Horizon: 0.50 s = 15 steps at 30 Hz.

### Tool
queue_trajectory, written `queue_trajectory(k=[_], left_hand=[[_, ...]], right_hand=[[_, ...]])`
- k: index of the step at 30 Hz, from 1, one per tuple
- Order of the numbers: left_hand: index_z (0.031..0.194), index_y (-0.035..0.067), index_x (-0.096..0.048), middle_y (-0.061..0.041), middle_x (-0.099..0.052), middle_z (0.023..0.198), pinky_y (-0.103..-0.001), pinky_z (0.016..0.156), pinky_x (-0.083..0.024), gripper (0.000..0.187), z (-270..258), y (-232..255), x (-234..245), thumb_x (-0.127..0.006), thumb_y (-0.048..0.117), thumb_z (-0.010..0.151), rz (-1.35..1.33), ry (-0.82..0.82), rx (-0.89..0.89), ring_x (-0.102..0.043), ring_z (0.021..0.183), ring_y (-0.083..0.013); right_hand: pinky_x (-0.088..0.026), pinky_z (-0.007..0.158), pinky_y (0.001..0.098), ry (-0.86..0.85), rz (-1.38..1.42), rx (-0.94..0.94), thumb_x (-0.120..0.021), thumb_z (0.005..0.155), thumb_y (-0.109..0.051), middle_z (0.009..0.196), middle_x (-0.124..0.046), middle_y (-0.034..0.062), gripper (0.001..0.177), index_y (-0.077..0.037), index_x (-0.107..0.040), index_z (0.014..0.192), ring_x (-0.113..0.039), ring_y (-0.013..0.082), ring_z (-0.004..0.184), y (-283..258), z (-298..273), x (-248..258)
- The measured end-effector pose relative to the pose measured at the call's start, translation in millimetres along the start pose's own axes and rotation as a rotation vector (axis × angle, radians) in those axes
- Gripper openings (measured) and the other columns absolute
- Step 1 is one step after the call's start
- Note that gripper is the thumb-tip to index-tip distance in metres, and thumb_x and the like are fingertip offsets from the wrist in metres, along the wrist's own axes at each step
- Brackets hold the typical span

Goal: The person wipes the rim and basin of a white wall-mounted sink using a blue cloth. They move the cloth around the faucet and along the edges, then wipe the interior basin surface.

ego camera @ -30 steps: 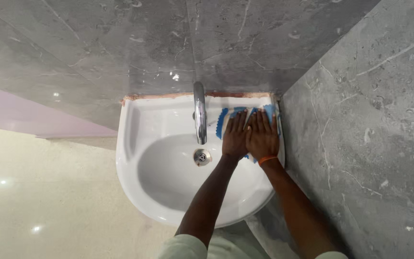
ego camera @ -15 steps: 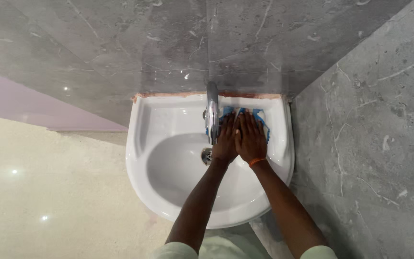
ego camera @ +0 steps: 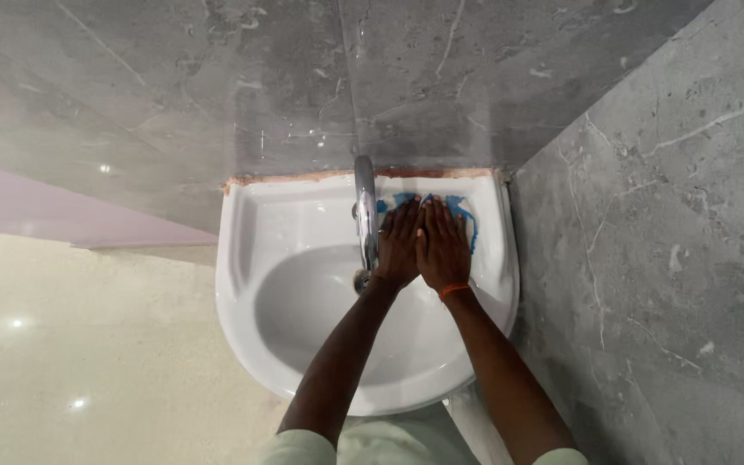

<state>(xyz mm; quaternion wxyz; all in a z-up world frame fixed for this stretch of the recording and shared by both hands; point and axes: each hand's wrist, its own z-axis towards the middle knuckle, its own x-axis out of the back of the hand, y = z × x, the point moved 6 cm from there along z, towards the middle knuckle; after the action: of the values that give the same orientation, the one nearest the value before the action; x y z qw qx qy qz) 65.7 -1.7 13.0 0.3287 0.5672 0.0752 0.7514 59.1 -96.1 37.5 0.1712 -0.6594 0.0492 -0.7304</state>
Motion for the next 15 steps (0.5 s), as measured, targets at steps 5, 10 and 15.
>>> queue_trajectory(k=[5, 10, 15], left_hand=[[0.158, 0.004, -0.042, -0.014, -0.041, 0.166, -0.054, 0.125, -0.029, 0.063, 2, -3, -8, -0.048, 0.033, 0.103, -0.008, -0.005, -0.027, -0.039, 0.154, -0.0320], [0.160, 0.006, -0.036, -0.011, -0.033, 0.169, -0.050, 0.125, -0.027, 0.063, 12, 4, -14, -0.039, 0.036, 0.105, 0.099, -0.111, -0.023, -0.033, 0.156, -0.0271], [0.160, 0.008, -0.033, -0.007, -0.028, 0.170, -0.044, 0.122, -0.029, 0.063, 30, 18, -17, -0.031, 0.038, 0.104, 0.184, -0.239, -0.122, -0.028, 0.155, -0.0219]], right_hand=[[-0.018, 0.128, 0.0478, 0.030, 0.002, 0.007, -0.034, 0.108, -0.030, 0.166, -0.037, 0.0146, 0.058, -0.002, -0.038, 0.158, -0.031, 0.0286, 0.155, 2, 1, 4], [-0.023, 0.127, 0.0472, 0.059, 0.037, -0.048, -0.036, 0.108, -0.027, 0.164, -0.038, 0.0171, 0.056, 0.000, -0.038, 0.158, -0.034, 0.0320, 0.153, 8, 3, 9], [-0.031, 0.125, 0.0458, 0.146, 0.169, -0.182, -0.040, 0.109, -0.023, 0.164, -0.039, 0.0181, 0.053, 0.000, -0.040, 0.157, -0.039, 0.0337, 0.152, 22, 1, 19]])
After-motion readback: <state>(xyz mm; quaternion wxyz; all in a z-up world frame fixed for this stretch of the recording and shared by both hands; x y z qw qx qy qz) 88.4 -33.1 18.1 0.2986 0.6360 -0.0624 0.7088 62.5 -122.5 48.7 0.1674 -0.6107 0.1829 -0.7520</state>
